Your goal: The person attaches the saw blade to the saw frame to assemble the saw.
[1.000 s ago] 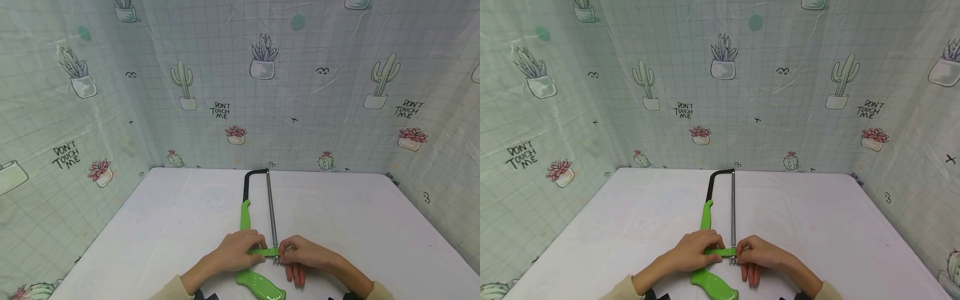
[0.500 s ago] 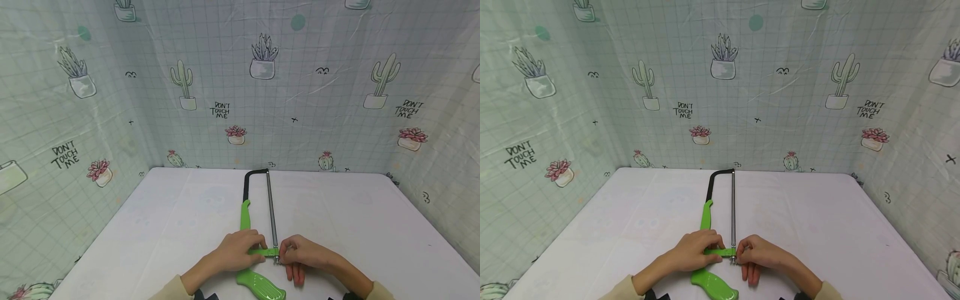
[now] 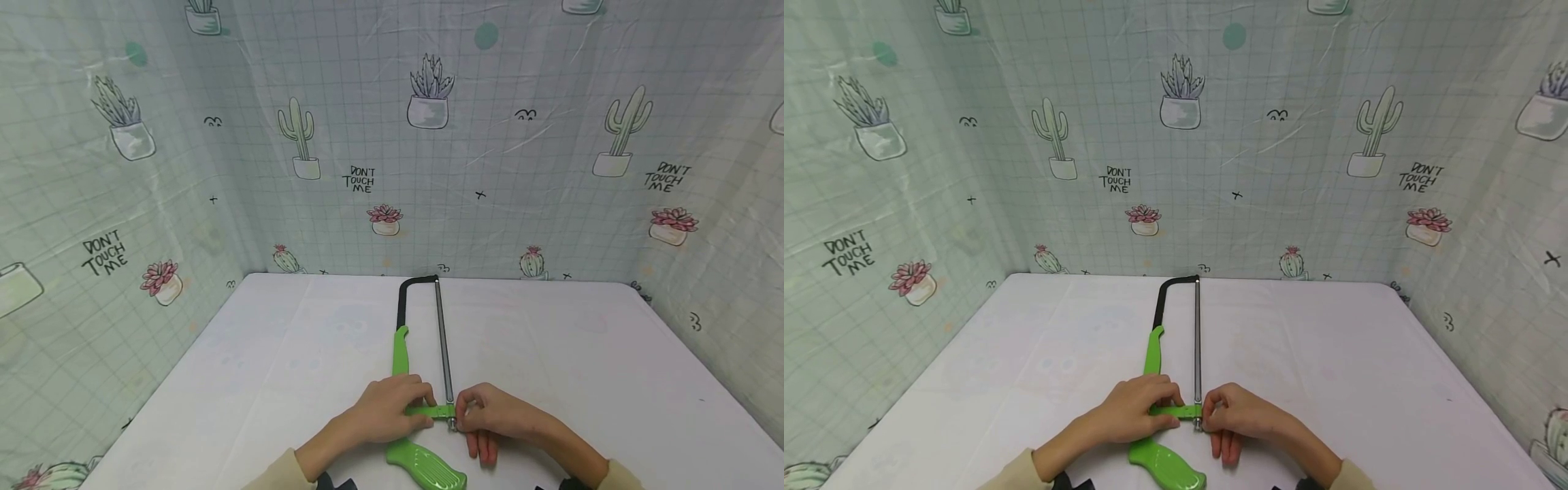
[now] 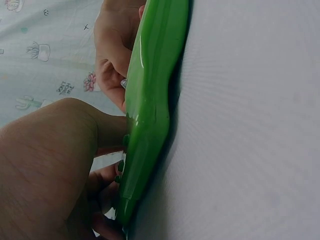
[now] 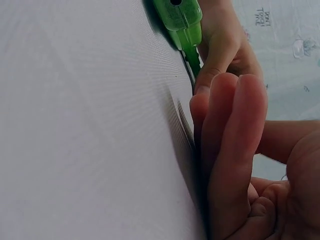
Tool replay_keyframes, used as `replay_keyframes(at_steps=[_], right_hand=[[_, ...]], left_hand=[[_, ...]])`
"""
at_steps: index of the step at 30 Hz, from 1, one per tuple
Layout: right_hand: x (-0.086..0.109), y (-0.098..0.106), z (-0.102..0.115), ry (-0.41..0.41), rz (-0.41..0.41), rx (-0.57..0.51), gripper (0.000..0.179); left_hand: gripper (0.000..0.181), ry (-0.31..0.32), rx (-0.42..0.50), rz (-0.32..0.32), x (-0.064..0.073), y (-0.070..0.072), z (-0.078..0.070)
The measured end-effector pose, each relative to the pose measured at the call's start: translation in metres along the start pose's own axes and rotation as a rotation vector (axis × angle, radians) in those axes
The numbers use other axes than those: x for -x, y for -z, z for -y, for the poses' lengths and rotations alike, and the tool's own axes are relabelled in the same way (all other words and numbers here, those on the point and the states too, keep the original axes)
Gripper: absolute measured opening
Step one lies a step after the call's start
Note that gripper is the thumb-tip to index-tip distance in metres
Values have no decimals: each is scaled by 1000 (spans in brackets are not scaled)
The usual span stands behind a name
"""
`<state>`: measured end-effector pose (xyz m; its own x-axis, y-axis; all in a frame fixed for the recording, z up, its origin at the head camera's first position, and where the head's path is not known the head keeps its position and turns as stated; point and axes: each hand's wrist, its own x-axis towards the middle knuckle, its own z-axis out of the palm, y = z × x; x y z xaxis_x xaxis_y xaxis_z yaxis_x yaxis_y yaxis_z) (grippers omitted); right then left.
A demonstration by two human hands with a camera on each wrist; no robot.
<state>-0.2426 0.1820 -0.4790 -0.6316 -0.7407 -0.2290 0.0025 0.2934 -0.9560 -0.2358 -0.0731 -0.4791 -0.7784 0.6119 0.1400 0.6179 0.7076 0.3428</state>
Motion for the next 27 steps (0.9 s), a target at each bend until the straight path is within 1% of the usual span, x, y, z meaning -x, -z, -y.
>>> replay_keyframes(at_steps=[5,10,18,27], right_hand=[[0,-2,1,-12,-13,30,15],[1,-4,1,-18,-50,49,25],[1,-6,4,-36,-85,59,30],[1,-6,4,-41,-84,54,30]], left_hand=[[16,-5,-1,-3,0,-1,2],[16,-6,1,-3,1,-2,2],[16,-4,2,-2,1,1,0],[17,-6,9,1,1,4,-2]])
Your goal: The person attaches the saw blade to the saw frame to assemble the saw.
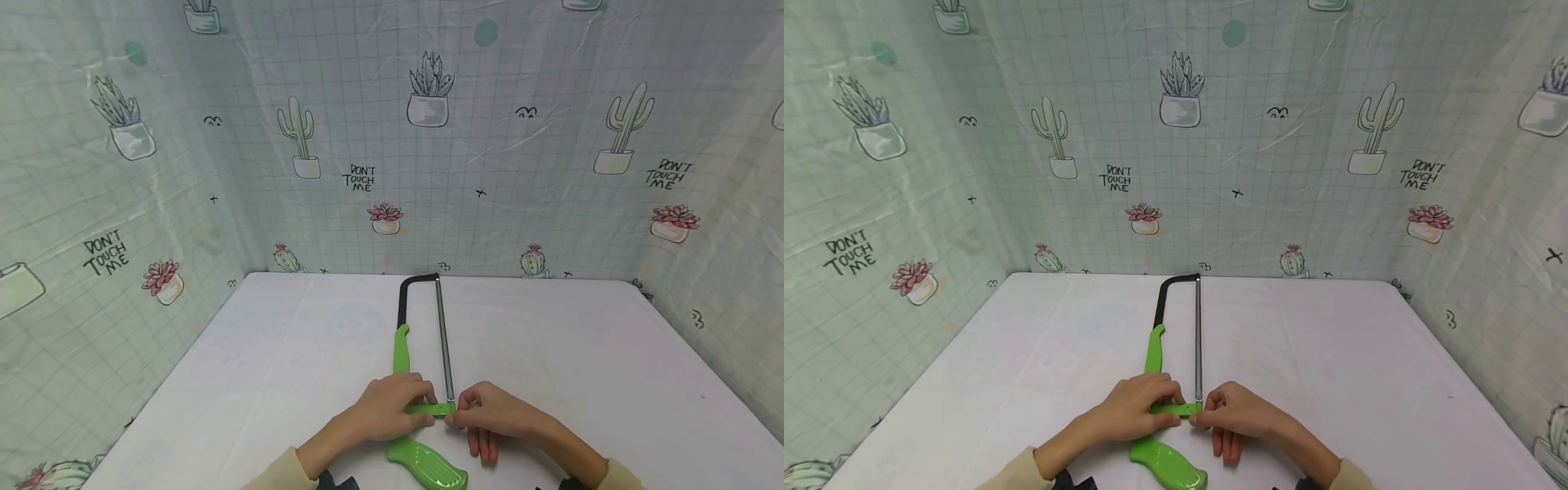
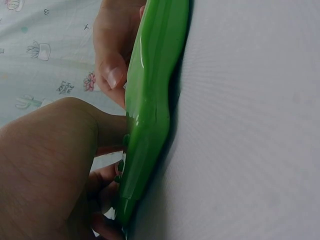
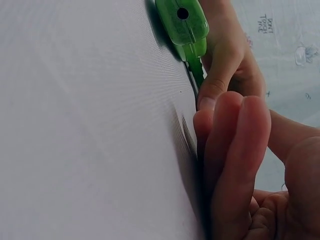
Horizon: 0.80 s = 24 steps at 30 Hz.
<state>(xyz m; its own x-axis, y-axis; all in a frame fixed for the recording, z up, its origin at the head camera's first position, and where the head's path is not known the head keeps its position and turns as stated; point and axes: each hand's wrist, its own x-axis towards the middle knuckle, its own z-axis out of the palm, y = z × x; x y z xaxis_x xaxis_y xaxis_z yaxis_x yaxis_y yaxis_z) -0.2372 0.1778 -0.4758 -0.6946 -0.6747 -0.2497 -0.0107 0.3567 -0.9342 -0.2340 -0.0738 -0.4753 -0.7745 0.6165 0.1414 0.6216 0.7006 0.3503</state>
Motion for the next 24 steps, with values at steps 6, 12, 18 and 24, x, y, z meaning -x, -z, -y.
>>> replay_keyframes(at_steps=[6,12,18,24], right_hand=[[1,-1,0,-7,-11,2,30],[0,-1,0,-11,-23,17,29],[-1,-2,0,-20,-27,5,25],[-1,-3,0,-10,-17,-9,21]], left_hand=[[16,3,1,5,-1,-2,1],[16,9,-11,-1,-2,-3,2],[16,10,-10,-1,-1,-3,2],[16,7,-16,-10,0,-3,1]])
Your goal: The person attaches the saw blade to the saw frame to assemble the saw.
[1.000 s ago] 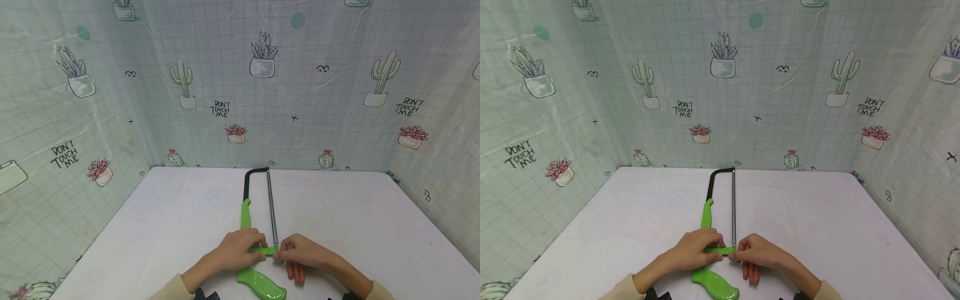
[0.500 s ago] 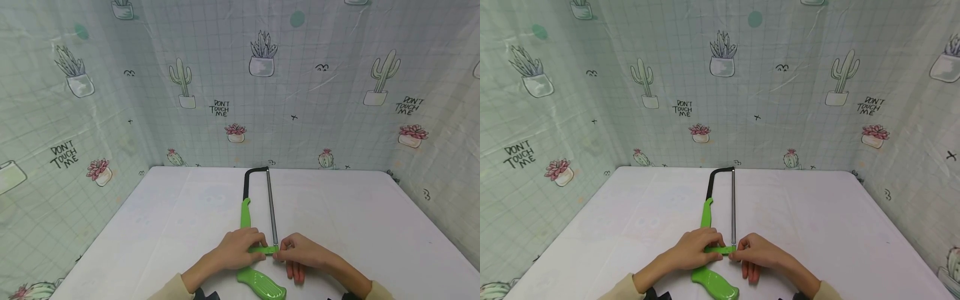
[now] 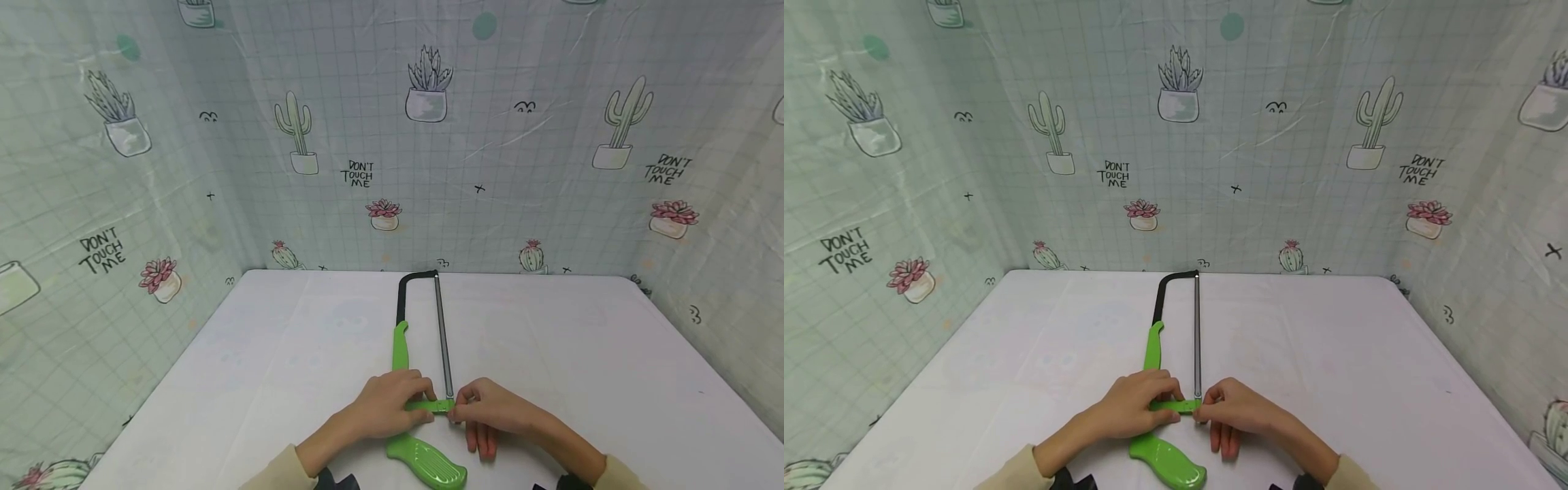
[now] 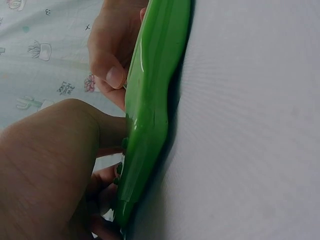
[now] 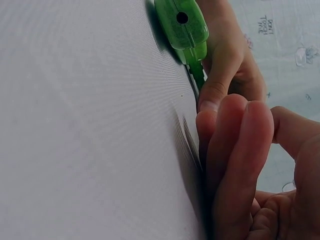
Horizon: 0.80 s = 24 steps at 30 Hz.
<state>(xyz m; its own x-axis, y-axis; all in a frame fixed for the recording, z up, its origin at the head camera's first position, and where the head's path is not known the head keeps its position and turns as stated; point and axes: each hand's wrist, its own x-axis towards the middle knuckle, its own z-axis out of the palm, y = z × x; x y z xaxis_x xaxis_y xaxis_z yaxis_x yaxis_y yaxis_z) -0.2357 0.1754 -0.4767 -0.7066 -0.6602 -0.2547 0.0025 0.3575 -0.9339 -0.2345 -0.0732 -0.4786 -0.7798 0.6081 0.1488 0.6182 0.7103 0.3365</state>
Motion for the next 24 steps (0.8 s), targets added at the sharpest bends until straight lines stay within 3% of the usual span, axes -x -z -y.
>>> replay_keyframes(at_steps=[24], right_hand=[[-1,1,2,-8,10,17,20]], left_hand=[[16,10,6,3,-2,-2,2]])
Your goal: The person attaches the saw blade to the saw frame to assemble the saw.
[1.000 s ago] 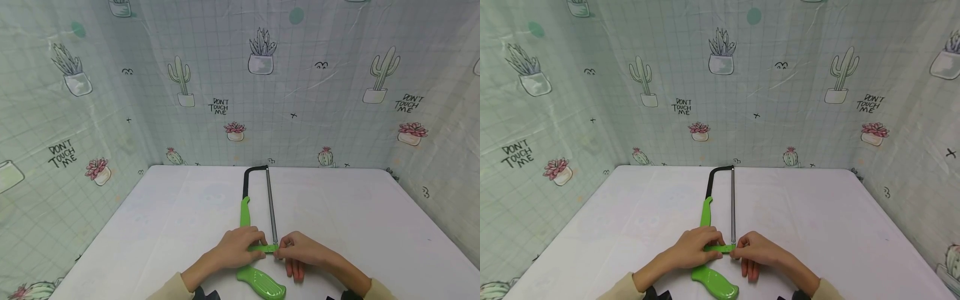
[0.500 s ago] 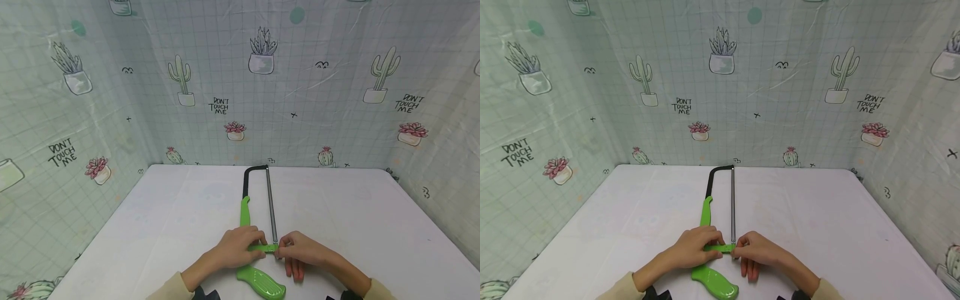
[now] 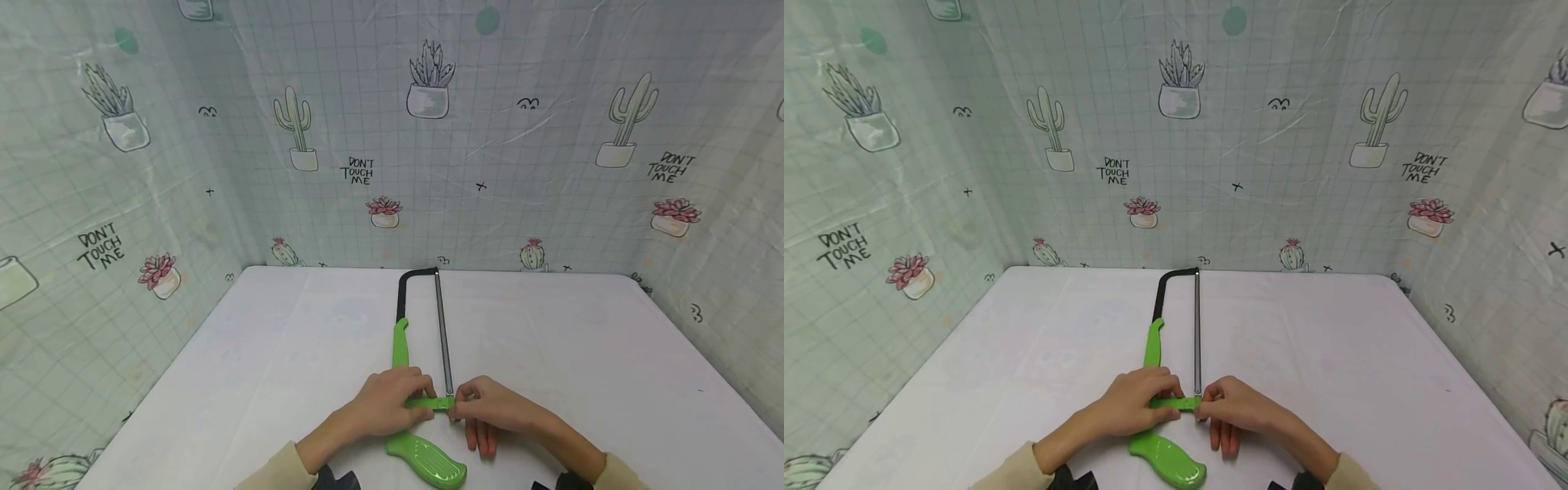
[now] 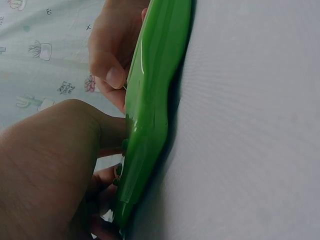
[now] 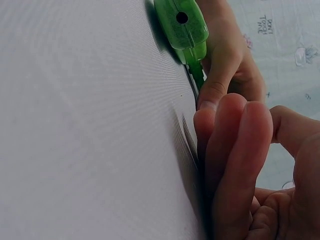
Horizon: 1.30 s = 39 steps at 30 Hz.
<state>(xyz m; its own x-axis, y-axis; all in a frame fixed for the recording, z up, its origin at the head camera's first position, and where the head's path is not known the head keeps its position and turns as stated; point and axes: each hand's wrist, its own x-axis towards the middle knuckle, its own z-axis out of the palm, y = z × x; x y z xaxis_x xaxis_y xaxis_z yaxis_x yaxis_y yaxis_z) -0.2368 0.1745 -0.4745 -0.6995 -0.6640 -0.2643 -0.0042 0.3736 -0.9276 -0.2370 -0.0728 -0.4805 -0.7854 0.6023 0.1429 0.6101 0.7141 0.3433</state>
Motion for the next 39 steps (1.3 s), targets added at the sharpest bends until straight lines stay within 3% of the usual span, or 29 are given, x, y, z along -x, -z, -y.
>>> replay_keyframes(at_steps=[39], right_hand=[[0,1,3,7,8,20,18]], left_hand=[[16,-7,-16,-17,0,-1,0]])
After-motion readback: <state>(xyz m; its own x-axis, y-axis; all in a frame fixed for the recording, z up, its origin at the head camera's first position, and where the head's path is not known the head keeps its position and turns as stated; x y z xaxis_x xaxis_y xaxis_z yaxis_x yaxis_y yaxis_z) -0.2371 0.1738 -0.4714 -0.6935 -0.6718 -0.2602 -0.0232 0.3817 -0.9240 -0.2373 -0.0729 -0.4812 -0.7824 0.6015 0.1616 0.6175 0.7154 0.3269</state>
